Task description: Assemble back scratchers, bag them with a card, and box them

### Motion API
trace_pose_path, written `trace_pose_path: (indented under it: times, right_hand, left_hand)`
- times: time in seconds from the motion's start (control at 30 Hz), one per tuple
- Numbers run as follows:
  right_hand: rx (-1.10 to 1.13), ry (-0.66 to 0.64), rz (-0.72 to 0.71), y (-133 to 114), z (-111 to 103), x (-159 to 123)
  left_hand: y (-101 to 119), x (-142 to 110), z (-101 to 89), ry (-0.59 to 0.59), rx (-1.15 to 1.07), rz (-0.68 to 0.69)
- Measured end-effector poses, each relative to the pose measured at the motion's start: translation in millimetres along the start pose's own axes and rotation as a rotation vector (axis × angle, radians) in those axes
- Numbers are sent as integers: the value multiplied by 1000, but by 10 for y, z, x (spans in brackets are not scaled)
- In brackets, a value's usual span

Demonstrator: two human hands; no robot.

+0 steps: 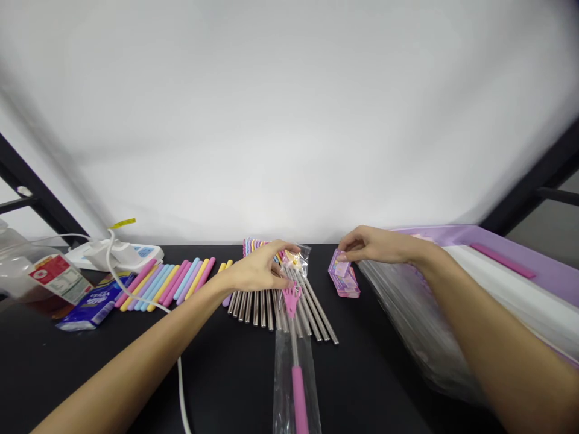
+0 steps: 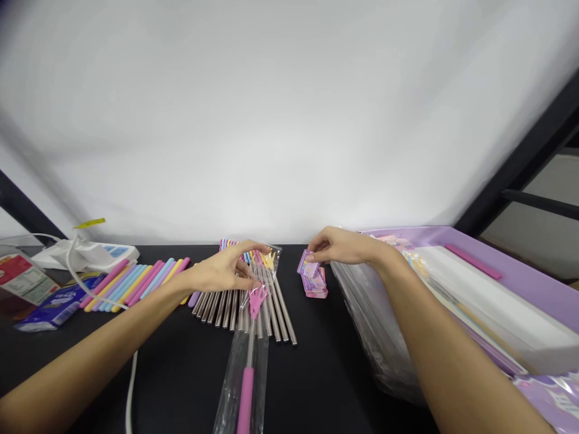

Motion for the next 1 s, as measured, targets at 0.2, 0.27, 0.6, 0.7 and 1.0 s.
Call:
trace_pose_path:
  times: [0.2,0.27,0.6,0.7,1.0]
  right_hand:
    - [218,84,-49,-426,-10,-60]
    - [106,175,-82,-528,-4,-29]
    - [-36,559,-238,-544,61,125]
    - [5,550,-257,-516,72,138]
    - [106,435,-181,-406,138,239]
  left_hand:
    - [39,1,7,17,1,21]
    - [52,-1,8,18,-3,47]
    - [60,-13,0,44,-95,39]
    - [81,-15,-9,35,-107,80]
    - [123,-12,-4,26,-175,139]
Point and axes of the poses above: each hand's wrist, its own x-axis towards the middle knuckle, its own z-axis out of the palm, y = z × x, the point moved 2 cm from there along x, towards the middle knuckle, and after that the axes turned 10 degrees about -x, right-handed, at the moved point
